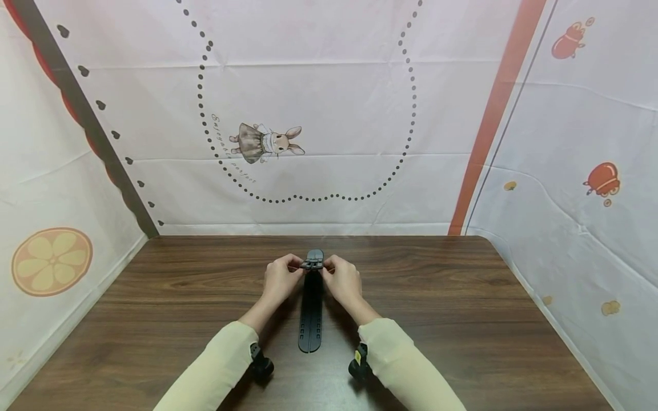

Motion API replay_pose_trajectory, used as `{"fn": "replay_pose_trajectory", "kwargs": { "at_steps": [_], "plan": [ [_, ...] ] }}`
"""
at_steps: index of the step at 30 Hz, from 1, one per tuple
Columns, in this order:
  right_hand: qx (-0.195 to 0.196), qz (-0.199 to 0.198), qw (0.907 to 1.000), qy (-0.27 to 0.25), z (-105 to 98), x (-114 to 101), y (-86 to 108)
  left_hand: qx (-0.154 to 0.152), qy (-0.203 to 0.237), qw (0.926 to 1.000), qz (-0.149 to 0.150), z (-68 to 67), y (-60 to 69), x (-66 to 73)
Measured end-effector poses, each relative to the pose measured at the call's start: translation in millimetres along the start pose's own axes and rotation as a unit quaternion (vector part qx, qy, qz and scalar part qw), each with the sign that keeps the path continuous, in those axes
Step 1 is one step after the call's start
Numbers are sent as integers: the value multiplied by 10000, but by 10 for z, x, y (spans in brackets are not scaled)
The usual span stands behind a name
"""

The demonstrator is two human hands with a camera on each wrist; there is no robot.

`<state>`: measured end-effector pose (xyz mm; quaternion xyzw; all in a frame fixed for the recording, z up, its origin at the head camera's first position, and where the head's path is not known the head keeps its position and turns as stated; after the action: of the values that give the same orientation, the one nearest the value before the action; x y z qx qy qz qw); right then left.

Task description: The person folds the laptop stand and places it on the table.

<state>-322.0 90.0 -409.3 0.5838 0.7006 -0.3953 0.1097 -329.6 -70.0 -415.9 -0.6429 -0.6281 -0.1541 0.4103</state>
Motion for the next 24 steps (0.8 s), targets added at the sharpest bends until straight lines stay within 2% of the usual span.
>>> {"fn": "replay_pose_trajectory", "kwargs": {
  "at_steps": [7, 14, 18, 24],
  "plan": [
    [170, 13, 9999, 10, -10, 19, -39, 139, 37, 9999, 57, -20, -21, -13],
    [288, -332, 9990, -64, -1, 4, -49, -5, 180, 9994, 306, -9, -27, 11],
    [138, -429, 9990, -80, 7, -9, -50, -147, 198, 9991, 342, -4, -31, 7],
    [-182, -316, 9993, -59, 3, -9, -57, -425, 206, 9982, 382, 5, -45, -8]
  ]
}}
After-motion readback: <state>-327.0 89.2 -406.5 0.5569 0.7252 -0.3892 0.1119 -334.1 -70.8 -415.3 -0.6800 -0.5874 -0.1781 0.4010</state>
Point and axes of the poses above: each hand's wrist, its own y-axis away from the middle knuckle, its own z-axis out of the palm, x = y × z, the point moved 6 cm from there along -y, towards the middle knuckle, and after that the axes turned 3 degrees about x, right-handed, at the moved point
